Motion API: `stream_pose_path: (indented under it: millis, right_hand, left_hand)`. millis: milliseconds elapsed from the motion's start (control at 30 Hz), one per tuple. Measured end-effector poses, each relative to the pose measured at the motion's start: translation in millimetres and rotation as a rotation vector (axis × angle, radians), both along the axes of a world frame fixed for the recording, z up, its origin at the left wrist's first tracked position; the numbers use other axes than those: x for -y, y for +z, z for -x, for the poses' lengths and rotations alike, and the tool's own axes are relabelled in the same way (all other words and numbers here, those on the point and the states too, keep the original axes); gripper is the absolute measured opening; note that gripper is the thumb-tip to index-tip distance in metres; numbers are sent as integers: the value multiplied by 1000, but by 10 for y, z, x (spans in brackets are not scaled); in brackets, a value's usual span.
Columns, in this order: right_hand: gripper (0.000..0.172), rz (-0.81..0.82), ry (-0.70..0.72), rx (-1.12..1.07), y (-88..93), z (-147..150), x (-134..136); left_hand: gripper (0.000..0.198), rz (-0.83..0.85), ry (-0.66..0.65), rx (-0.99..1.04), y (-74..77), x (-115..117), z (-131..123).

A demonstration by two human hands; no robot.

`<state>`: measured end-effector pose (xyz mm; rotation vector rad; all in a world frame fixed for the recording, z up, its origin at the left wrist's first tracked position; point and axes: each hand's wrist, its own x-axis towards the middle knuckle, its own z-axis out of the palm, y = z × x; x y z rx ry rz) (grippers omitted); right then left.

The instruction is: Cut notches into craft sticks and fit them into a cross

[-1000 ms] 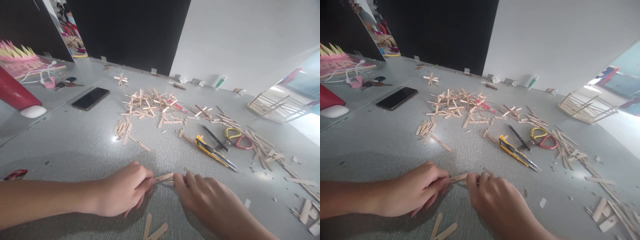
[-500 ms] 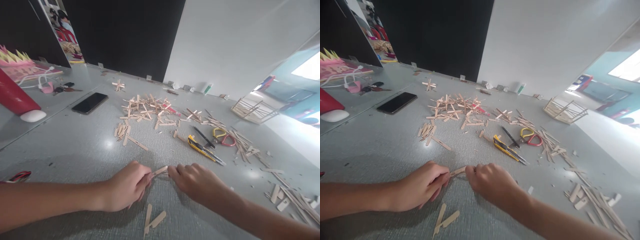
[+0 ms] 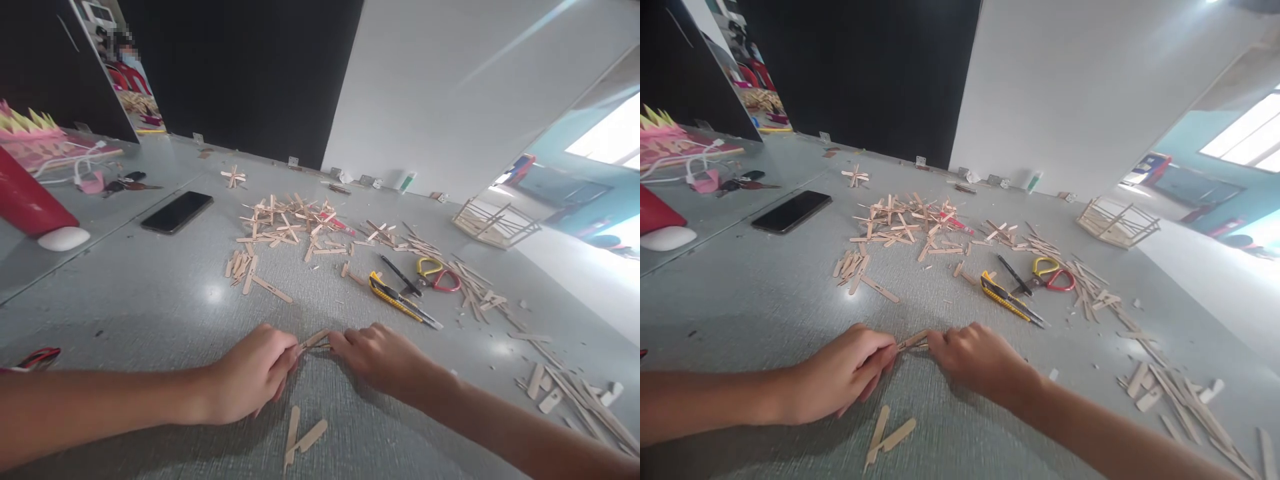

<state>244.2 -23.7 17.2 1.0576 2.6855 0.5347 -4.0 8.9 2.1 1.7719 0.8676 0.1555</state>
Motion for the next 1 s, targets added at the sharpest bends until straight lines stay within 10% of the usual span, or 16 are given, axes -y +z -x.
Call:
stream_pose_path:
  millis: [233,567,1000]
  right_hand:
    - [15,-45,-134,12,168,399,343]
    - [22,11,-85,-132,-222,-78,52]
    - [18,42,-49,-276,-297,-114,91]
  left_hand:
    - [36,34,24,-2,6,18,-9]
    - [32,259,-41,-18,74,-135,-14]
    - [28,298,6,-34,77,-146,-14]
